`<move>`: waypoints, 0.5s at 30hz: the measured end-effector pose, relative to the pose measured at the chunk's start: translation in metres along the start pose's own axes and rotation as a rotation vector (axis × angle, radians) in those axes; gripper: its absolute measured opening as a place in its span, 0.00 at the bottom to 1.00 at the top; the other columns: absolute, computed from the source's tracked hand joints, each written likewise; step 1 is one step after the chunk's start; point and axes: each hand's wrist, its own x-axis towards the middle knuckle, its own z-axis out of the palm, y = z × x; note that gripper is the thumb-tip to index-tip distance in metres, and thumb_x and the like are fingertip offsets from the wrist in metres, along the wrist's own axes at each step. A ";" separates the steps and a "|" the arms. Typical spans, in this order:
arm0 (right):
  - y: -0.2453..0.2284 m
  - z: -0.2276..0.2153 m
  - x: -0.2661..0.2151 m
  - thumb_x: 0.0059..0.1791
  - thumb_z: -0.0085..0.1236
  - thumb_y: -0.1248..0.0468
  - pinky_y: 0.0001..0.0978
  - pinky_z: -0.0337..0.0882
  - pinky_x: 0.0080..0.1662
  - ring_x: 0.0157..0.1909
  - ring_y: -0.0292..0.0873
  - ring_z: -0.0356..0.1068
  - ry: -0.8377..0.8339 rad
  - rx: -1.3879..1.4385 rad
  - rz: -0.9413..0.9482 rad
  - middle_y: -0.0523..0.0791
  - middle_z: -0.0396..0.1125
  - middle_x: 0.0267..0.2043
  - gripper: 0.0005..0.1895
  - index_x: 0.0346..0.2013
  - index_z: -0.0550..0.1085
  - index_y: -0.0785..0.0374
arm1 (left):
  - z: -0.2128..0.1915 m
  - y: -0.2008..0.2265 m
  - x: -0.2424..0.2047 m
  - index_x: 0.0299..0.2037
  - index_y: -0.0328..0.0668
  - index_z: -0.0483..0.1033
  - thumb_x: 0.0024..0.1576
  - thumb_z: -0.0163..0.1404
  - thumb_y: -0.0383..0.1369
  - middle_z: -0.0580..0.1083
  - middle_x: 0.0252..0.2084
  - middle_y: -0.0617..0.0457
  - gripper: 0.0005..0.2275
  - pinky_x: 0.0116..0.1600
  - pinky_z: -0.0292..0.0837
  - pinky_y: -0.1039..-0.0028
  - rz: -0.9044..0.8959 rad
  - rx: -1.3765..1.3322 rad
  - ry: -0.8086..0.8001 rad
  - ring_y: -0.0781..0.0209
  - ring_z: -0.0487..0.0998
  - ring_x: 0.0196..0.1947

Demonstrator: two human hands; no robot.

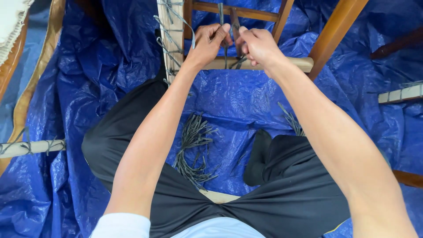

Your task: Weaving synthetic strips onto a wooden chair frame to create a seat.

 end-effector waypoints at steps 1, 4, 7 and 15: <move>-0.003 0.002 0.005 0.57 0.47 0.48 0.24 0.56 0.24 0.23 0.30 0.55 0.004 0.003 -0.002 0.37 0.60 0.25 0.19 0.35 0.75 0.58 | -0.001 0.001 0.002 0.31 0.38 0.80 0.69 0.45 0.46 0.79 0.28 0.55 0.21 0.38 0.73 0.74 0.003 0.000 -0.004 0.71 0.76 0.30; -0.004 0.011 0.022 0.57 0.47 0.46 0.25 0.53 0.24 0.21 0.29 0.54 -0.037 0.135 0.034 0.35 0.59 0.22 0.21 0.32 0.74 0.58 | -0.002 0.002 0.001 0.32 0.38 0.81 0.68 0.46 0.46 0.80 0.28 0.55 0.21 0.35 0.69 0.73 -0.063 0.012 -0.018 0.70 0.72 0.27; 0.004 0.017 0.046 0.57 0.54 0.51 0.28 0.56 0.24 0.20 0.31 0.55 -0.014 0.102 -0.119 0.36 0.60 0.21 0.20 0.28 0.70 0.61 | -0.004 0.000 0.001 0.34 0.39 0.81 0.67 0.44 0.47 0.81 0.30 0.57 0.20 0.33 0.70 0.74 -0.085 0.000 -0.039 0.72 0.74 0.27; -0.003 0.057 -0.013 0.60 0.47 0.62 0.32 0.72 0.32 0.28 0.34 0.73 0.478 -0.140 -0.792 0.43 0.70 0.24 0.14 0.33 0.68 0.67 | -0.006 -0.014 0.004 0.34 0.34 0.80 0.69 0.48 0.44 0.75 0.30 0.52 0.20 0.35 0.72 0.72 -0.056 -0.052 -0.021 0.70 0.74 0.30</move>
